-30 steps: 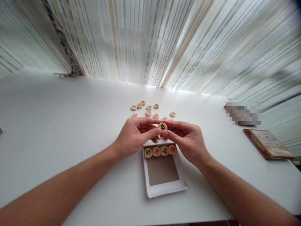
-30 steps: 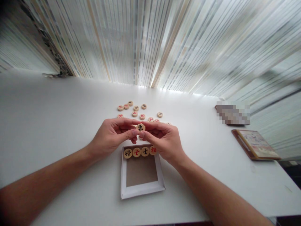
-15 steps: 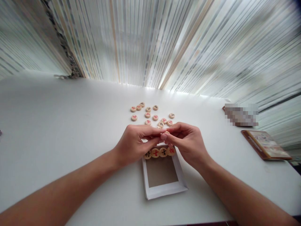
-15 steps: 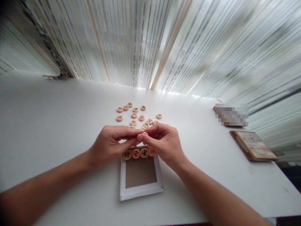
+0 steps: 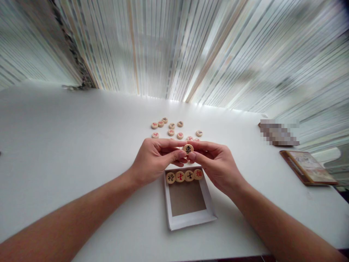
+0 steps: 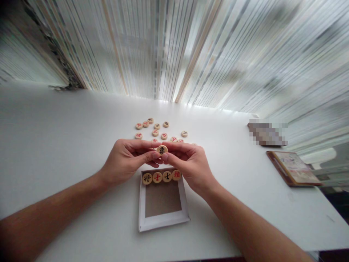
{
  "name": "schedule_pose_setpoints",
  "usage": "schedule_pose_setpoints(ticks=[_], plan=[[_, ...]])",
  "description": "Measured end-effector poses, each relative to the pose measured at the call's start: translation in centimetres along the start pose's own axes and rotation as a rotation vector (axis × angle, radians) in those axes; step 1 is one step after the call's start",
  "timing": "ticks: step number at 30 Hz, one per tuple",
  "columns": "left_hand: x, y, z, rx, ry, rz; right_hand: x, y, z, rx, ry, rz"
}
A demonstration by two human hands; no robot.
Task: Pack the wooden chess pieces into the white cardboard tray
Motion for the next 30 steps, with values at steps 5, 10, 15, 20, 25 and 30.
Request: schedule_pose_setpoints(ticks=[5, 10, 15, 20, 25, 30], plan=[[0.0, -0.5, -0.3, 0.011, 0.021, 0.023, 0.1, 0.0, -0.3, -0.047, -0.017, 0.007], [0.1, -0.8, -0.6, 0.034, 0.001, 0.056, 0.3, -0.1, -0.3, -0.067, -0.053, 0.013], [-0.5, -1.1, -0.8, 0.069, -0.072, 0.062, 0.7, -0.1, -0.4, -0.081, 0.005, -0.006], [-0.5, -1.1, -0.8, 0.069, -0.100, 0.066, 1.2, 0.0, -0.7, -0.072, 0.073, -0.074], [-0.6, -1.0, -1.0, 0.033, -0.150, 0.035, 2.0, -0.3, -0.8, -0.004, 0.206, -0.201], [-1.9, -0.5, -1.1, -0.064, -0.339, 0.165, 2.7, -0.3, -1.1, 0.016, 0.433, -0.388]])
Point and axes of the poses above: each hand's wrist, its own z-axis towards the middle knuckle, its own y-axis out of the back of the hand, x = y × z, the point moved 6 cm from there along z, towards the middle knuckle, and after that the axes turned 4 degrees about -z, right-handed, at the moved point
